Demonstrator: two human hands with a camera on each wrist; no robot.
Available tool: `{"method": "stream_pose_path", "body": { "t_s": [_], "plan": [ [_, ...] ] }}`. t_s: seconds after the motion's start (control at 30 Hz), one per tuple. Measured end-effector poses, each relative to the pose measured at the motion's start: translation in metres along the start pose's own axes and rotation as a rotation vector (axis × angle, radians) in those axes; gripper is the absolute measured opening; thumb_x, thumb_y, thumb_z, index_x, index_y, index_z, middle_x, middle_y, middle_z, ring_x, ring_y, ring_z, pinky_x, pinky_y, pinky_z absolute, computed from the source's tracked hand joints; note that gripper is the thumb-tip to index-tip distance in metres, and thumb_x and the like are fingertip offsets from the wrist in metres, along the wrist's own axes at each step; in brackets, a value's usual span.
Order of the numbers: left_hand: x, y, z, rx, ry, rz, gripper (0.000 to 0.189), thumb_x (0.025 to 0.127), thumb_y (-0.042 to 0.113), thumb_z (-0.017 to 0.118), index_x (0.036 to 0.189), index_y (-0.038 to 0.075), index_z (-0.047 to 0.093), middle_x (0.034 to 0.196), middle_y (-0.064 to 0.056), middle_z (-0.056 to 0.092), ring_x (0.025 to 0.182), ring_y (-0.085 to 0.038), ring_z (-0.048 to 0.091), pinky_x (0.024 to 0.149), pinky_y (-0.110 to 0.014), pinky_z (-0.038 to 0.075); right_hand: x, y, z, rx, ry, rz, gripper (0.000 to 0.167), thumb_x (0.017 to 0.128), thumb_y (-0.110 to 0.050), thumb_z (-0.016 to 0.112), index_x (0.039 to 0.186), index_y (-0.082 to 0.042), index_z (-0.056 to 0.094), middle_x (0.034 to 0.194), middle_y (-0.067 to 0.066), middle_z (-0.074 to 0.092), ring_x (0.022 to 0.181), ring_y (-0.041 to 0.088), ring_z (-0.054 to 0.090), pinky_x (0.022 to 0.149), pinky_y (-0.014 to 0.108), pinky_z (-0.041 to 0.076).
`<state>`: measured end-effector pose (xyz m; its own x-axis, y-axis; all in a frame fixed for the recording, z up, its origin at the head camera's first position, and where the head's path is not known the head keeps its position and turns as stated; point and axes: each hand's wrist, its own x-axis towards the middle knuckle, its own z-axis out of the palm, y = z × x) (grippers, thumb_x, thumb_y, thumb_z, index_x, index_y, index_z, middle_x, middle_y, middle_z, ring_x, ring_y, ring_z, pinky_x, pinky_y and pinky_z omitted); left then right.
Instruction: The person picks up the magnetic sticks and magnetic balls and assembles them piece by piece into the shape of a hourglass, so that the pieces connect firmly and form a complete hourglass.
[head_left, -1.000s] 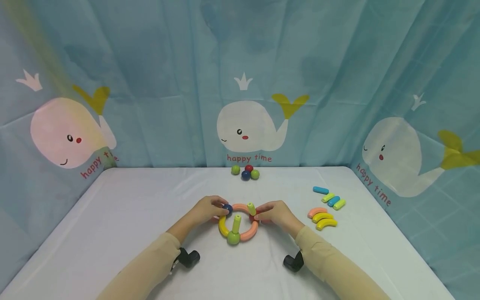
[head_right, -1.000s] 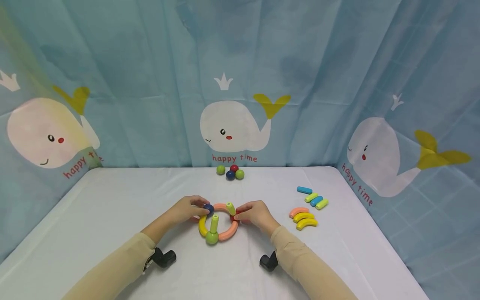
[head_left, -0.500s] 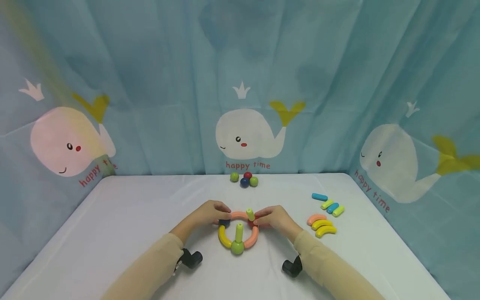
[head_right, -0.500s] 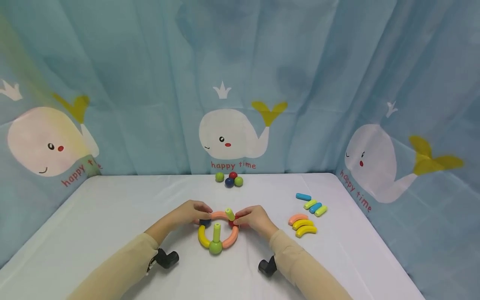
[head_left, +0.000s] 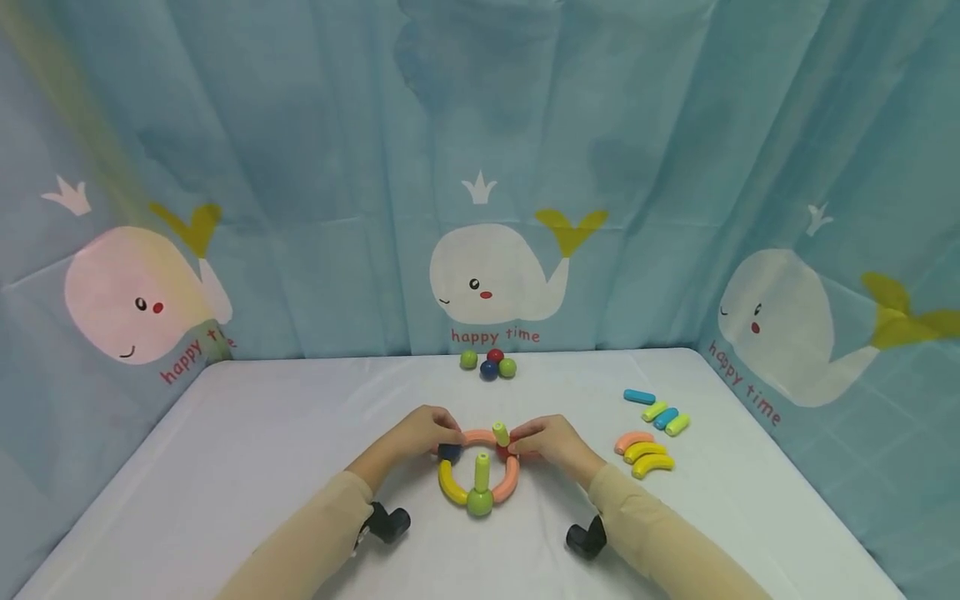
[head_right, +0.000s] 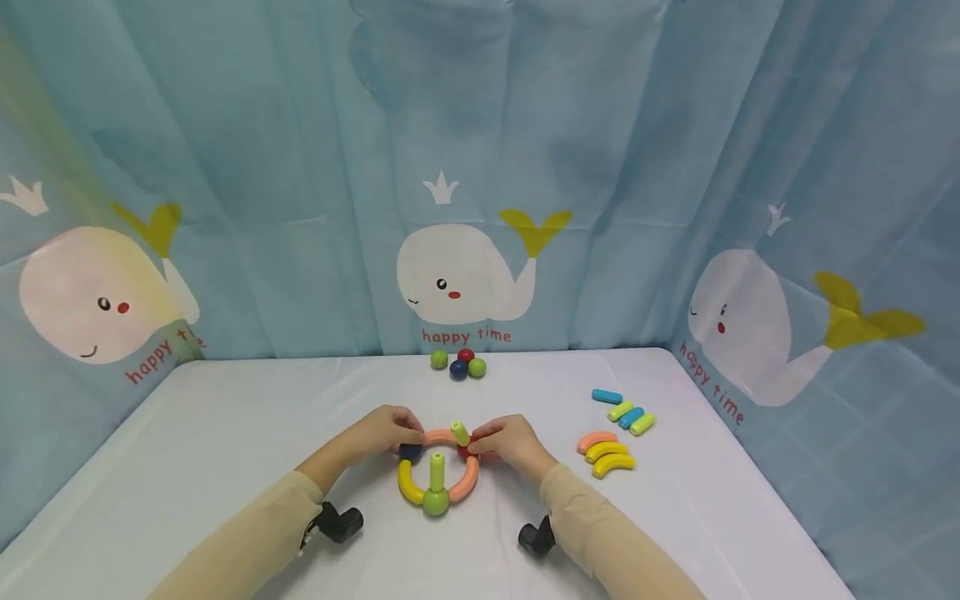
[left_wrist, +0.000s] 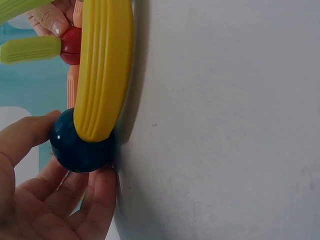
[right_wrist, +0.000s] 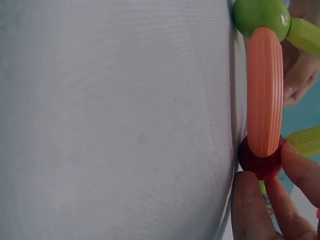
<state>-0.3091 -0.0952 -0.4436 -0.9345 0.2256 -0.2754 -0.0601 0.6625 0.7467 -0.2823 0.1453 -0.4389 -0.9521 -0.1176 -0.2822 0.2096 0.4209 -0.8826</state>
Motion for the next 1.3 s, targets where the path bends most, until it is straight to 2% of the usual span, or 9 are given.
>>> {"method": "stream_pose_path", "body": {
  "t_s": [0.2,0.47,0.7,0.93,1.13,1.3],
  "plan": [
    [0.001,0.003,-0.004,0.012,-0.004,-0.004,0.019,0.086,0.028,0.075,0.091,0.011,0.069,0.086,-0.001,0.065,0.076,-0.013,0.056,0.065,-0.023,0.049,0.003,-0.003,-0.002,0.007,-0.011,-0.001,0.023,0.083,-0.008,0.077,0.105,-0.002,0.075,0.103,0.01,0.076,0.09,0.011,0.07,0.081,0.028,0.059],
    [0.006,0.005,-0.001,0.003,-0.043,0.051,0.021,0.085,0.028,0.075,0.101,0.013,0.073,0.092,0.002,0.068,0.079,-0.013,0.056,0.069,-0.024,0.047,0.005,-0.005,-0.002,0.025,-0.025,0.013,0.022,0.083,-0.008,0.077,0.104,-0.001,0.075,0.103,0.01,0.076,0.09,0.014,0.072,0.083,0.032,0.06],
    [0.006,0.006,-0.002,0.007,-0.052,0.036,0.021,0.085,0.025,0.075,0.101,0.013,0.073,0.094,0.001,0.069,0.08,-0.014,0.056,0.069,-0.023,0.046,0.005,-0.005,-0.001,0.007,-0.02,0.02,0.024,0.083,-0.011,0.078,0.105,-0.004,0.075,0.105,0.008,0.076,0.092,0.013,0.07,0.084,0.031,0.059],
    [-0.001,0.008,-0.005,0.014,-0.089,0.015,0.016,0.082,0.02,0.076,0.092,0.01,0.071,0.082,0.0,0.065,0.073,-0.012,0.055,0.065,-0.022,0.045,0.008,-0.005,-0.001,-0.047,-0.022,0.0,0.023,0.084,-0.014,0.078,0.106,-0.007,0.076,0.107,0.006,0.076,0.096,0.011,0.067,0.085,0.029,0.055],
    [0.0,0.011,0.0,0.004,-0.099,0.061,0.023,0.085,0.022,0.073,0.105,0.011,0.073,0.092,0.001,0.069,0.082,-0.013,0.059,0.072,-0.024,0.05,0.008,-0.002,-0.001,-0.035,-0.016,0.0,0.023,0.084,-0.015,0.078,0.105,-0.006,0.076,0.107,0.006,0.076,0.095,0.011,0.067,0.086,0.03,0.056],
    [0.0,0.009,0.005,0.009,-0.078,0.051,0.022,0.086,0.022,0.073,0.105,0.012,0.074,0.093,0.001,0.07,0.082,-0.014,0.058,0.071,-0.025,0.049,0.004,0.001,-0.007,-0.012,-0.011,-0.002,0.026,0.085,-0.015,0.076,0.109,-0.004,0.075,0.107,0.007,0.075,0.094,0.013,0.07,0.089,0.034,0.058]
  ]
}}
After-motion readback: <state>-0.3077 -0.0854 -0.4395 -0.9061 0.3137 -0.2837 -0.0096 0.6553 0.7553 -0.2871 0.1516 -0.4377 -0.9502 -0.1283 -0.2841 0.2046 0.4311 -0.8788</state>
